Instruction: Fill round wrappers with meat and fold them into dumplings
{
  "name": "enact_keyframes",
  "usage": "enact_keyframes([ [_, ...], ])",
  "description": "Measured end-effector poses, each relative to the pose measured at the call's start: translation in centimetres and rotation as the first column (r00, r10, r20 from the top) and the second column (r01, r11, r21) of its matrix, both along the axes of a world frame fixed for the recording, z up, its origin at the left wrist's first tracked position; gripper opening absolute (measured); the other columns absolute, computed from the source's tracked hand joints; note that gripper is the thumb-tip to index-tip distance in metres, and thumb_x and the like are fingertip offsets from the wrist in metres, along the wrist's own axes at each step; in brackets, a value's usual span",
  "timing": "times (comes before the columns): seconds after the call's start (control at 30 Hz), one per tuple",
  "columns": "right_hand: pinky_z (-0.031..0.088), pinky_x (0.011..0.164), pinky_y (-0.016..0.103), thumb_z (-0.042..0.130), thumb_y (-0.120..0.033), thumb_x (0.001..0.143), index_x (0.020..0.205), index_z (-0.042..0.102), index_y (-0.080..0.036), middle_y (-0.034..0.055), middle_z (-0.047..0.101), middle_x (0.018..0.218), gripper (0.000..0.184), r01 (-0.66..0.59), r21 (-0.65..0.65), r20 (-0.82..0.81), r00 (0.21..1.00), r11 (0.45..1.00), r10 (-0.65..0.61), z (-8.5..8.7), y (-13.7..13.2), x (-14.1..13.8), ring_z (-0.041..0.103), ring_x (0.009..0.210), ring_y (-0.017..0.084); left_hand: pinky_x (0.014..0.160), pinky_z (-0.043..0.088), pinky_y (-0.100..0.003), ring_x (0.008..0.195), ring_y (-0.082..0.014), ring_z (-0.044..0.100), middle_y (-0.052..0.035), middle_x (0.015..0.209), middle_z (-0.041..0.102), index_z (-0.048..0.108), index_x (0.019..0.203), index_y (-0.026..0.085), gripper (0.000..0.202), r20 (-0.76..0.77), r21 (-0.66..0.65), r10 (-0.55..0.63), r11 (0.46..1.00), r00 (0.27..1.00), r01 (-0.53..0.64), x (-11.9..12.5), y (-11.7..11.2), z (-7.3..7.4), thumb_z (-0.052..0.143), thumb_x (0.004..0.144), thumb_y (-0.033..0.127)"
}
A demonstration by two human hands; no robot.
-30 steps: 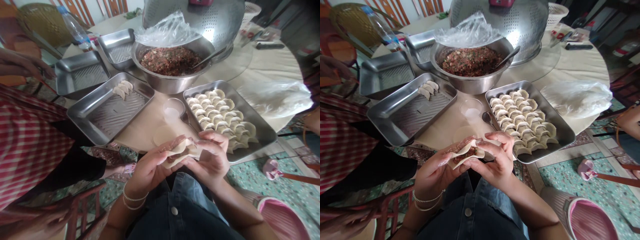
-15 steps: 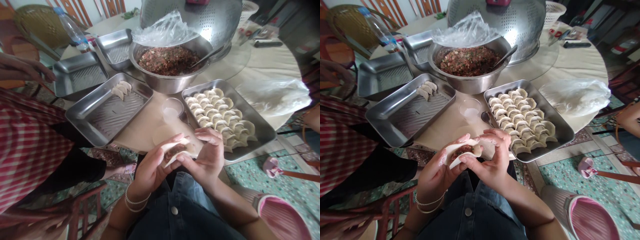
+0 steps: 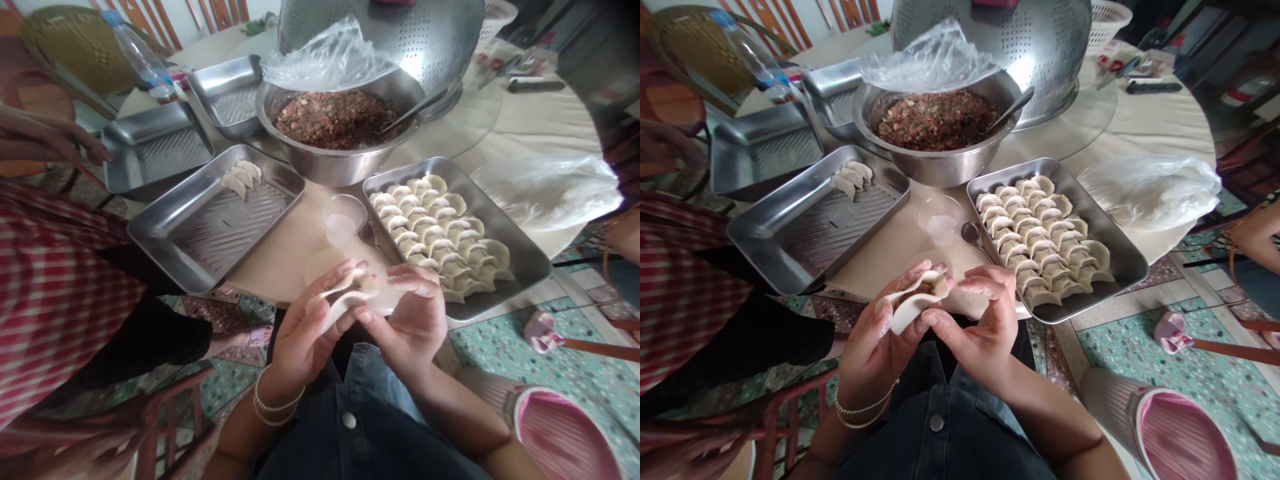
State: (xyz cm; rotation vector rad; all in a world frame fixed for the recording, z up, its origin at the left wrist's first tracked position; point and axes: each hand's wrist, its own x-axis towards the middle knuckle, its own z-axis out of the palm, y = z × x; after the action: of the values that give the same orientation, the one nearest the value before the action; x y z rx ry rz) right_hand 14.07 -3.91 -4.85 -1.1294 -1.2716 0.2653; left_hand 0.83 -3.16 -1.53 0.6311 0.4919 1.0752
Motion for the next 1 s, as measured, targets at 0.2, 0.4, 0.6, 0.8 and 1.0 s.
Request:
enact_keyframes([
  [0.2, 0.048, 0.086, 0.034, 0.076, -0.024, 0.075, 0.094, 0.067, -0.028, -0.0003, 0.053, 0.097, 0.022, -0.004, -0.079, -0.028, 1.000, 0.997, 0.002, -0.3, -0.4, -0.1, 0.055, 0.095, 0.014, 0.103, 0.047, -0.018, 0.131, -0.0184, 0.052, -0.0001, 0.141, 0.056, 0.059, 0.130, 0.031, 0.051, -0.050, 0.206, 0.012, 0.978, 0.999, -0.001, 0.0, 0.0, -1.0, 0.066, 0.083, 0.012],
  [0.4, 0.050, 0.084, 0.032, 0.076, -0.020, 0.075, 0.099, 0.070, -0.031, -0.0018, 0.058, 0.093, 0.027, -0.023, -0.104, -0.068, 0.998, 0.994, 0.016, -0.2, -0.6, 0.0, 0.057, 0.093, 0.013, 0.105, 0.046, -0.020, 0.133, -0.0198, 0.046, 0.0006, 0.143, 0.053, 0.056, 0.133, 0.035, 0.067, -0.080, 0.268, 0.016, 0.963, 0.997, 0.006, 0.2, 0.1, -1.9, 0.067, 0.077, -0.002],
  [0.6, 0.050, 0.083, 0.034, 0.076, -0.018, 0.075, 0.105, 0.070, -0.035, -0.0020, 0.060, 0.096, 0.035, -0.019, -0.086, -0.032, 0.999, 0.996, 0.016, -0.1, -0.9, 0.1, 0.057, 0.092, 0.013, 0.106, 0.046, -0.022, 0.134, -0.0206, 0.046, -0.0007, 0.144, 0.053, 0.058, 0.131, 0.033, 0.061, -0.156, 0.280, 0.048, 0.960, 0.987, -0.003, 0.0, 0.1, -1.8, 0.066, 0.080, 0.001],
  [0.8, 0.048, 0.083, 0.035, 0.075, -0.015, 0.076, 0.102, 0.070, -0.033, -0.0020, 0.058, 0.096, 0.032, -0.008, -0.064, 0.061, 0.998, 0.998, 0.011, 0.3, -1.0, 0.2, 0.056, 0.091, 0.014, 0.112, 0.040, -0.025, 0.134, -0.0168, 0.047, 0.0029, 0.142, 0.055, 0.056, 0.132, 0.036, 0.058, -0.202, 0.279, 0.004, 0.959, 0.979, 0.053, -0.3, 0.1, -1.5, 0.063, 0.084, 0.003],
  [1.0, 0.043, 0.083, 0.033, 0.064, -0.017, 0.086, 0.092, 0.068, -0.029, -0.0011, 0.056, 0.081, 0.013, 0.040, -0.022, 0.235, 0.971, 0.999, -0.034, 0.6, -1.0, 0.3, 0.048, 0.091, 0.015, 0.112, 0.042, -0.031, 0.133, -0.0188, 0.050, 0.0021, 0.141, 0.056, 0.058, 0.130, 0.034, 0.047, -0.109, 0.251, -0.070, 0.963, 0.992, 0.096, -0.4, 0.3, -1.6, 0.060, 0.088, 0.012],
])
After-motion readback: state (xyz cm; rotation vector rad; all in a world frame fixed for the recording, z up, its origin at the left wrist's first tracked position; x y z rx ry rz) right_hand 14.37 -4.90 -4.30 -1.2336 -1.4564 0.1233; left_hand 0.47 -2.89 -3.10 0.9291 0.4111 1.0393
